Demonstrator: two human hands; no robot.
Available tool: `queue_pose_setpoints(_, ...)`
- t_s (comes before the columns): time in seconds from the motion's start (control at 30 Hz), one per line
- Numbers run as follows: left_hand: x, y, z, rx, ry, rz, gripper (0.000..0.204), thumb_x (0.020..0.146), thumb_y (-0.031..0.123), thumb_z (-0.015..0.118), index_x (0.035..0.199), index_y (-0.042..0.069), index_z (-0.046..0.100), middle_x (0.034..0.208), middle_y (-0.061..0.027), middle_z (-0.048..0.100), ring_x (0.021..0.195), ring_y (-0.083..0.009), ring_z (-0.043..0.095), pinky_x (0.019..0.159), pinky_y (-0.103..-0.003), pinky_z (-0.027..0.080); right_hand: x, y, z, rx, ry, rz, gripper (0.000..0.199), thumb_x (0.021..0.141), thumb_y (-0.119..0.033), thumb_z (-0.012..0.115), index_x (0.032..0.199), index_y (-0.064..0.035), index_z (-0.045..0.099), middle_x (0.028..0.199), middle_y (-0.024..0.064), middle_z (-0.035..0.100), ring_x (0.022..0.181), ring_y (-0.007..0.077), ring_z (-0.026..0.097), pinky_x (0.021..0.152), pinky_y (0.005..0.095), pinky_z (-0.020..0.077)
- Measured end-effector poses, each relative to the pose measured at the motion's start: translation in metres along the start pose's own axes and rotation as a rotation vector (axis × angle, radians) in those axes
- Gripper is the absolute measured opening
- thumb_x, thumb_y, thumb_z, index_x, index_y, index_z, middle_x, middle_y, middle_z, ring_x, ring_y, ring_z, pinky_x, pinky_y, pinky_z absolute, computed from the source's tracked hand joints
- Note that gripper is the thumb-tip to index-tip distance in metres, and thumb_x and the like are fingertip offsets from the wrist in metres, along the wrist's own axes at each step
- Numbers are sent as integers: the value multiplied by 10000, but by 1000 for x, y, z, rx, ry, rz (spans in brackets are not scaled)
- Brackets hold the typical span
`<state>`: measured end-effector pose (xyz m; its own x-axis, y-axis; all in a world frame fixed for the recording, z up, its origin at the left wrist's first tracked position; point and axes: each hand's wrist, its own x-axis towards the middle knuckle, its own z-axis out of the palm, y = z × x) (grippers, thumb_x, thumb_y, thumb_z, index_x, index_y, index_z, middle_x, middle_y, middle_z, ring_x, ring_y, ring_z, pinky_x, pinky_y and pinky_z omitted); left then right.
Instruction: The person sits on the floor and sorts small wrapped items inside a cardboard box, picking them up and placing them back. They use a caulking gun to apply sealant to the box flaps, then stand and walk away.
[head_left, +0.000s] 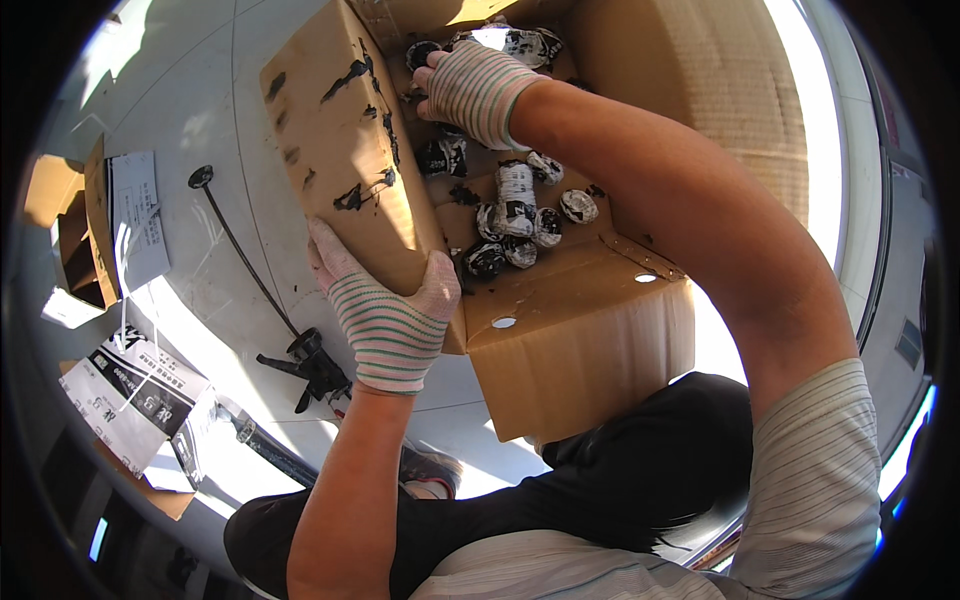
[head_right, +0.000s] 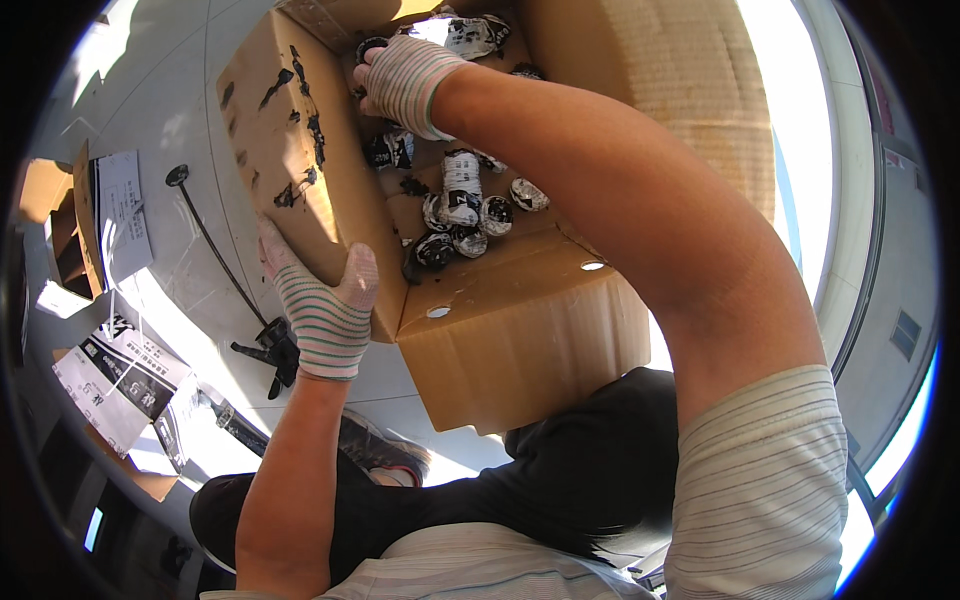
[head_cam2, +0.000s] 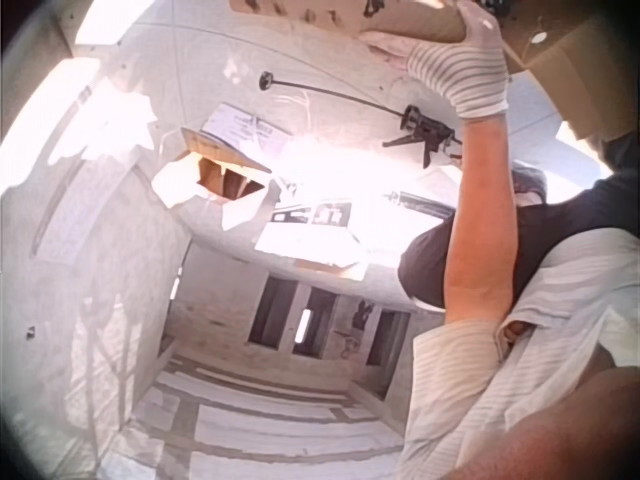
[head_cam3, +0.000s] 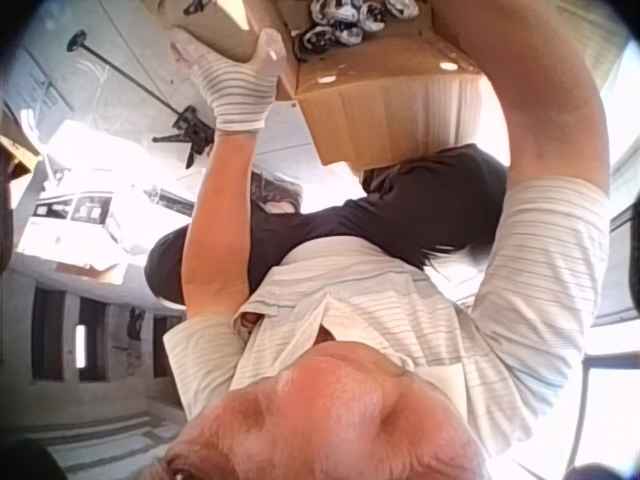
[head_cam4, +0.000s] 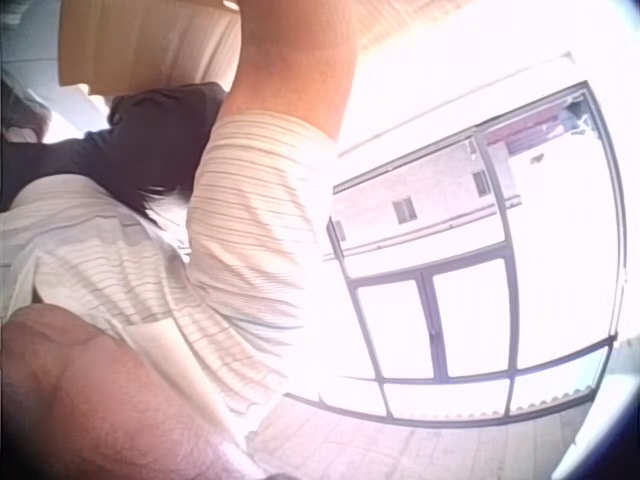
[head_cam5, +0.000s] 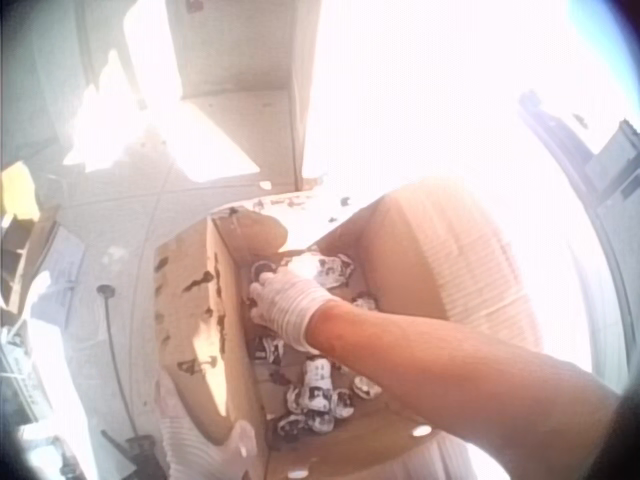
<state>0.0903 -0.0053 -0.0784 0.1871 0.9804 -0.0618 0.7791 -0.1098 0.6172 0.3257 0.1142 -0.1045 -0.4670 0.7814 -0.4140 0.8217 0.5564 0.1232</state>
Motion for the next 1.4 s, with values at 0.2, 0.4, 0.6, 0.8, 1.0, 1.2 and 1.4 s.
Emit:
queue_pose_setpoints(0.2, -1, 1, 2, -53, -5, 26, 1172, 710, 228, 825, 1568, -130, 112, 1474, -354, 294, 1334, -460, 389, 1162, -530, 336, -27, 15, 3, 145, 114, 115, 492, 835, -291, 807, 1302, -184, 691, 1288, 107, 602, 1225, 287, 589, 1041, 406, 513)
queue_pose_setpoints(0.4, -1, -1, 4, -47, 18, 28, 1197, 700, 239, 838, 1581, -105, 103, 1497, -359, 274, 1346, -468, 370, 1164, -548, 311, -66, 22, 2, 800, 380, 322, 722, 737, -441, 894, 1302, -63, 653, 1204, 147, 662, 1167, 306, 613, 1058, 404, 488)
queue_pose_setpoints(0.6, 0, 2, 2, -52, -5, -47, 1245, 676, 278, 862, 1587, -91, 98, 1534, -366, 228, 1372, -482, 349, 1172, -544, 312, -126, 13, -29, 2291, 202, 109, 669, 848, -354, 824, 1352, 13, 582, 1171, 115, 708, 1106, 214, 676, 991, 354, 533)
queue_pose_setpoints(0.8, 0, 4, -1, -49, -11, -93, 1208, 701, 236, 853, 1595, -87, 108, 1543, -359, 237, 1411, -473, 333, 1200, -504, 302, -148, -2, -29, 2435, 323, 24, 811, 769, -587, 805, 1267, 17, 590, 1185, 148, 638, 1097, 271, 628, 942, 434, 541)
queue_pose_setpoints(1.0, 0, 11, -4, -69, 9, -84, 1144, 741, 187, 825, 1605, -72, 122, 1556, -352, 268, 1439, -477, 324, 1232, -502, 257, -151, -13, -51, 2463, 420, 77, 848, 731, -745, 648, 1066, 34, 618, 1101, 166, 566, 978, 299, 535, 774, 372, 465)
queue_pose_setpoints(1.2, 0, 10, -4, -71, 10, -78, 1139, 746, 187, 825, 1606, -65, 123, 1561, -351, 267, 1442, -478, 324, 1236, -505, 247, -154, -25, -64, 2527, 423, 54, 864, 749, -786, 572, 1007, 37, 612, 1014, 165, 540, 913, 295, 509, 759, 384, 412)
queue_pose_setpoints(1.4, -1, 7, -4, -59, 31, -32, 1151, 757, 220, 846, 1606, -63, 121, 1559, -361, 263, 1435, -494, 330, 1219, -525, 276, -157, -31, -62, 2546, 440, 59, 888, 745, -763, 626, 1051, 70, 627, 1001, 178, 566, 914, 280, 525, 771, 353, 424)
